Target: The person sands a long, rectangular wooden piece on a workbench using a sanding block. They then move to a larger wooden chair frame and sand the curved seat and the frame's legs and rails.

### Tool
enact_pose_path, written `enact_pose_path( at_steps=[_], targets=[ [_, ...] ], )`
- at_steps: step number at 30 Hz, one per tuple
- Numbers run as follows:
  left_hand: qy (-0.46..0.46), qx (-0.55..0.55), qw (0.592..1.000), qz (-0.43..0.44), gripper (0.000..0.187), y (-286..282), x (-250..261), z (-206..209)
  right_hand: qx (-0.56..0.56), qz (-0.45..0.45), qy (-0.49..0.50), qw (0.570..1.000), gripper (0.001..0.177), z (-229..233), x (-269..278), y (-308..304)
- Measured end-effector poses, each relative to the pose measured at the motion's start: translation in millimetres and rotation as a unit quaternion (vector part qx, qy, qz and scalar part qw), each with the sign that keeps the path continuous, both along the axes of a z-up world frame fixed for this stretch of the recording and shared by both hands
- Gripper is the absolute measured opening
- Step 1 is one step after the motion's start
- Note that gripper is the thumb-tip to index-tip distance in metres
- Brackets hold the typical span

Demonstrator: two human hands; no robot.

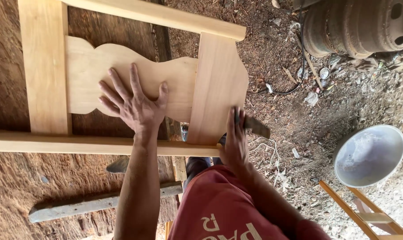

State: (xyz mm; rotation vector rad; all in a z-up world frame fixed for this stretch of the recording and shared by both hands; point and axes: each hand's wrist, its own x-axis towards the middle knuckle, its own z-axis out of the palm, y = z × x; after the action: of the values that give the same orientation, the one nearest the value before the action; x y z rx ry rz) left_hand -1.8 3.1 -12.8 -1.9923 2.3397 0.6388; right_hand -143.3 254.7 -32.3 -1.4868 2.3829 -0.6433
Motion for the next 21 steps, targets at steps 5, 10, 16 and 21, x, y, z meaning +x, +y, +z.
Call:
enact_pose_path(
  at_steps=[5,10,16,21],
  targets=[
    [0.003,0.003,1.0,0.0,0.092,-0.1,2.2,-5.4,0.033,-0.01,0.027,0.999,0.116,-6.9,-54.6,-57.2],
    [-0.005,-0.033,0.999,0.006,0.089,1.4,6.5,-14.3,0.131,-0.021,0.024,0.991,0.11,0.0,-81.9,-96.2],
    [0.03,-0.094,0.995,0.018,0.095,1.2,9.7,-8.3,-0.072,0.121,0.07,0.988,0.099,24.6,14.0,-12.6],
    [0.08,-0.034,0.996,0.012,0.097,5.1,12.1,-9.6,0.053,0.106,0.067,0.991,0.115,-16.9,-62.4,-60.1]
  ],
)
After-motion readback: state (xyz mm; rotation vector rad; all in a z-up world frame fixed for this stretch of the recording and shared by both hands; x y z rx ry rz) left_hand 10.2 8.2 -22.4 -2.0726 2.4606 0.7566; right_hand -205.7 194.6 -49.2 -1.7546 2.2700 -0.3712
